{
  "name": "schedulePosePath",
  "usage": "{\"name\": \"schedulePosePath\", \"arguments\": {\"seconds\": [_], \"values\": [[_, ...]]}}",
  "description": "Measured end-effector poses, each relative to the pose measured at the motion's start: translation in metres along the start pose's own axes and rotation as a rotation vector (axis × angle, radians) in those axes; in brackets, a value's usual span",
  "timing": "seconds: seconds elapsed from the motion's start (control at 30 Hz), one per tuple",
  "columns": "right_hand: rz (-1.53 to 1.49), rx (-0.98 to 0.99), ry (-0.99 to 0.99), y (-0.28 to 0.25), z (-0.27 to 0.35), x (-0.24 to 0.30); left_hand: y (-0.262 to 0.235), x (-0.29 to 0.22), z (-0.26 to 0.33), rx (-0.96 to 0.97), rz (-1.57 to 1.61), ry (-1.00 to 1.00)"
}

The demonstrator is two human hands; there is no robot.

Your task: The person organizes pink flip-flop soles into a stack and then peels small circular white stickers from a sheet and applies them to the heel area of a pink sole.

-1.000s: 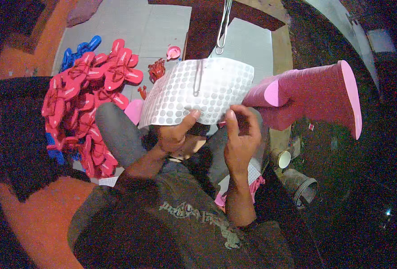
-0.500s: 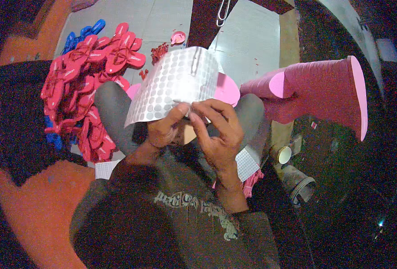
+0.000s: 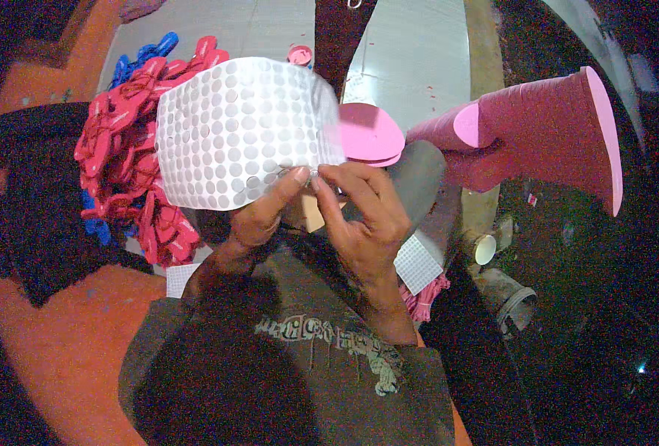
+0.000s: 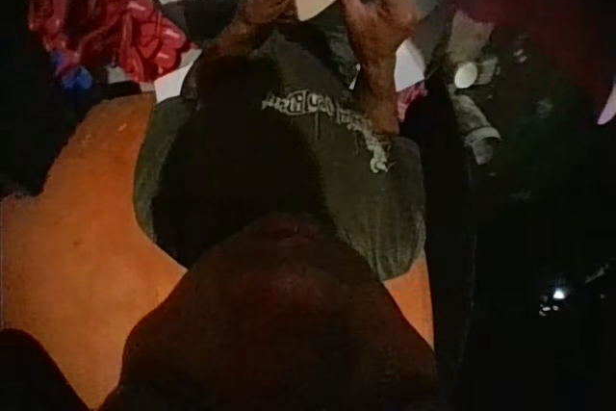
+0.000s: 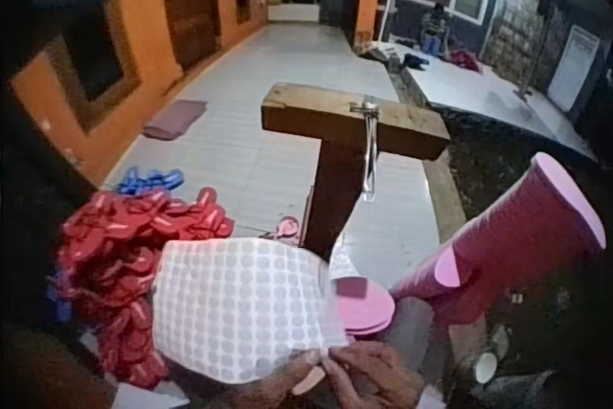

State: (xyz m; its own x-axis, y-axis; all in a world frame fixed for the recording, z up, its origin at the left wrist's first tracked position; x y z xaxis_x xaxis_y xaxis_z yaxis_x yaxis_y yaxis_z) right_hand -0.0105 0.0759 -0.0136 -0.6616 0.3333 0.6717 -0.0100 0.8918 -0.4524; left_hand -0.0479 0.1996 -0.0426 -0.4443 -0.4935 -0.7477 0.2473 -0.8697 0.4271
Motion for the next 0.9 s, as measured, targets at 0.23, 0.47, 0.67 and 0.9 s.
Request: {"name": "schedulePosePath", "arguments": {"seconds": [0.23, 0.47, 0.67, 0.9], "values": [[-0.051, 0.003, 0.077, 0.002, 0.011, 0.004, 0.003, 0.007, 0.011, -0.118, -0.049, 0.240], [-0.090, -0.039, 0.046, 0.000, 0.029, 0.003, -0.003, 0.024, 0.014, -0.256, -0.241, 0.373], [-0.125, -0.046, 0.081, -0.001, 0.036, 0.002, 0.003, 0.024, 0.022, -0.234, -0.172, 0.324], [-0.091, -0.136, 0.094, 0.003, 0.041, 0.002, 0.002, 0.034, 0.019, -0.268, -0.277, 0.463]]}}
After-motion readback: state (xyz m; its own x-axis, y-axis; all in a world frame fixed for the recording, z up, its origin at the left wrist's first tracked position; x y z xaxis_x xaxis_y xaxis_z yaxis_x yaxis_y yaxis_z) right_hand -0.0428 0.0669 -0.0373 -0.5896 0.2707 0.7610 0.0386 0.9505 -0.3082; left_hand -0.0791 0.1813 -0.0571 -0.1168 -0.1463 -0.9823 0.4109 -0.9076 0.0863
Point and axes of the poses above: each hand's wrist, its own z-axis away from the middle knuckle, its own y-axis out of the palm, x = y × z, the point moved 2 cm from there along -z, towards the middle knuckle, and after that the axes turned 15 degrees about -y, right-handed, at the moved point
